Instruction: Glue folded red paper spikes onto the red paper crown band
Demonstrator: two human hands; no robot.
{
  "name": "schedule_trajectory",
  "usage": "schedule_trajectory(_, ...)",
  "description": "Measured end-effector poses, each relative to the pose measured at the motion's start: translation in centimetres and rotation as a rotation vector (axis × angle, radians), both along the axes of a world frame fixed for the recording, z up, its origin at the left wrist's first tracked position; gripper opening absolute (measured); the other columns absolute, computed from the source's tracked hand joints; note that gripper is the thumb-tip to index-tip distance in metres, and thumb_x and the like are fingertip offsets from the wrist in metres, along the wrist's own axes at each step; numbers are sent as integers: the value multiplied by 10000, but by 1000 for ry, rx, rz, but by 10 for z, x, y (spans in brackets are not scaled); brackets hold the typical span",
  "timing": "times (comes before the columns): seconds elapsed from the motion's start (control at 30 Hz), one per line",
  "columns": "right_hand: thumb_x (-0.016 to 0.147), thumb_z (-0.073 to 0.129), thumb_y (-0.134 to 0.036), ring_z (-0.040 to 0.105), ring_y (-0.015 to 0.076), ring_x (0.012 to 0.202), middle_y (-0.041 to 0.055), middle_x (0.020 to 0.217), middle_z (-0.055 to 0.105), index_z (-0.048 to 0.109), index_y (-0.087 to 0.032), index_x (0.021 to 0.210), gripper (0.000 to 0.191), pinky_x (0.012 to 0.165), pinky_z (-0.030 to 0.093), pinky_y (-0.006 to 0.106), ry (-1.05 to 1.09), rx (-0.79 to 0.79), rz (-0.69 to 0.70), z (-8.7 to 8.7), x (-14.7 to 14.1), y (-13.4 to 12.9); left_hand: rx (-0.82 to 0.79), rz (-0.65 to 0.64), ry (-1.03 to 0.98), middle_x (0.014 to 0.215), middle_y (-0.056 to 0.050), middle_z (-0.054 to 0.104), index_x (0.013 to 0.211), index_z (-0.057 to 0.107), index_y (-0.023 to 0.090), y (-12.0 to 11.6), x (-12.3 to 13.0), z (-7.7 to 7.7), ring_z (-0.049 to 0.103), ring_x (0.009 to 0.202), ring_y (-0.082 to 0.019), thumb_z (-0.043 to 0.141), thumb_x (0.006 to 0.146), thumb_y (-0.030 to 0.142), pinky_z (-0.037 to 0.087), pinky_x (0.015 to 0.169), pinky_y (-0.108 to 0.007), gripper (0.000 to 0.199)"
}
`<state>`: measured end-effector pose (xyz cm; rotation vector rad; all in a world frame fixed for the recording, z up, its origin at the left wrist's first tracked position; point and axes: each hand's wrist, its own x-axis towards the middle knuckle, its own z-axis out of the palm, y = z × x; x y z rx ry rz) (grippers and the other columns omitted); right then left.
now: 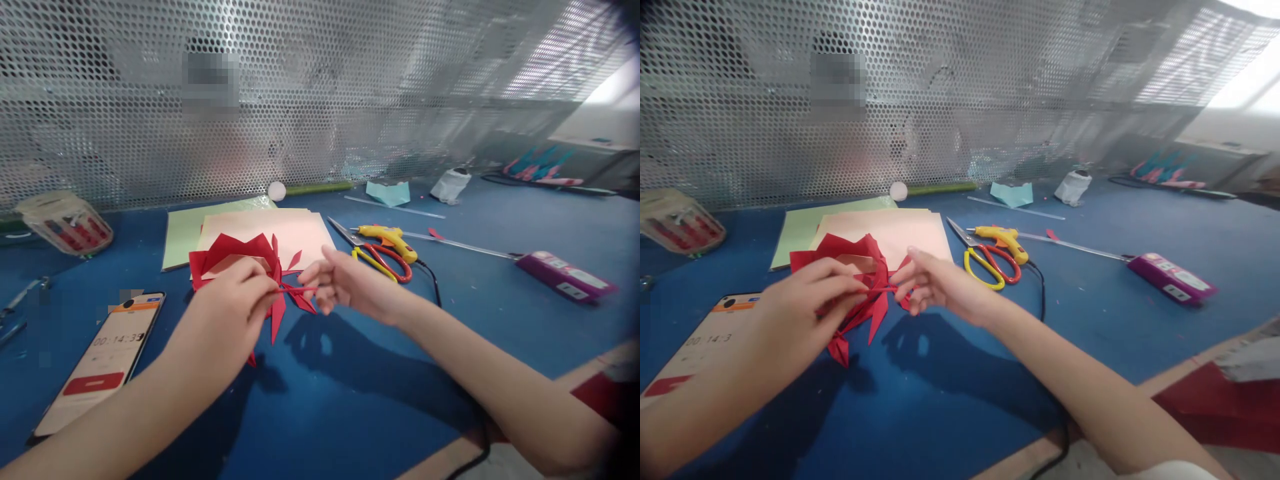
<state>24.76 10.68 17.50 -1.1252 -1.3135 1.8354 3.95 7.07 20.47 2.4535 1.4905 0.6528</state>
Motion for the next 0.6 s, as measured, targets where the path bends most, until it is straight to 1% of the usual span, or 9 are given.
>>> schedule_trajectory(0.07,809,530,-580,605,118,610,44,832,685,661,-177,869,428,616,458,253,-435,353,-177,6,23,16,-92,86,-124,978,-27,686,905,676,235,8,-7,10,618,892,-220,546,828,318,468,822,-360,173)
schedule_trajectory(0.1,804,579,-520,618,129,684,39,843,689,666,-185,854,350,663,454,246,-743,482,-300,7,36,25,-227,142,-212,929,-12,704,877,673,243,12,-10,15,633,853,-216,613,777,326,474,812,-356,143)
schedule_trajectory(0.13,802,596,-492,626,149,762,37,860,694,672,-198,846,307,690,446,248,-1055,514,-432,7,50,34,-300,161,-257,849,-8,716,836,658,238,16,-14,20,650,809,-215,651,742,346,494,766,-342,144)
schedule_trajectory(0.17,819,592,-453,626,187,828,75,897,693,672,-175,873,294,701,437,272,-1175,479,-521,6,64,42,-359,168,-289,810,-7,726,832,648,235,20,-18,23,666,787,-214,670,724,360,508,745,-334,167)
schedule_trajectory(0.23,844,568,-436,630,244,828,134,847,683,670,-121,862,332,657,425,310,-1302,375,-596,0,91,55,-457,169,-339,748,-19,733,793,636,220,29,-25,28,683,751,-218,699,691,375,533,710,-324,196)
schedule_trajectory(0.3,774,661,-446,634,291,817,145,738,661,668,-103,727,347,636,420,327,-1395,256,-588,-7,114,65,-538,152,-397,769,-31,741,803,644,214,36,-32,30,690,776,-220,702,683,391,547,733,-318,221)
schedule_trajectory(0.37,737,703,-462,635,305,833,133,725,649,659,-96,686,373,647,439,333,-1438,155,-551,-13,131,70,-595,130,-458,807,-35,742,826,653,217,41,-37,30,688,806,-211,693,692,423,549,756,-302,249)
schedule_trajectory(0.53,900,562,-380,608,198,944,72,1073,612,596,-128,1079,311,807,512,365,-1403,46,-474,-22,154,71,-664,112,-569,791,-26,718,768,658,226,42,-42,33,665,775,-172,684,689,499,530,701,-241,285)
schedule_trajectory(0.6,910,553,-359,606,178,932,62,1088,609,590,-144,1094,286,814,514,355,-1341,77,-460,-24,160,70,-686,111,-578,781,-4,710,765,669,234,42,-42,34,648,733,-143,693,689,487,512,662,-219,265)
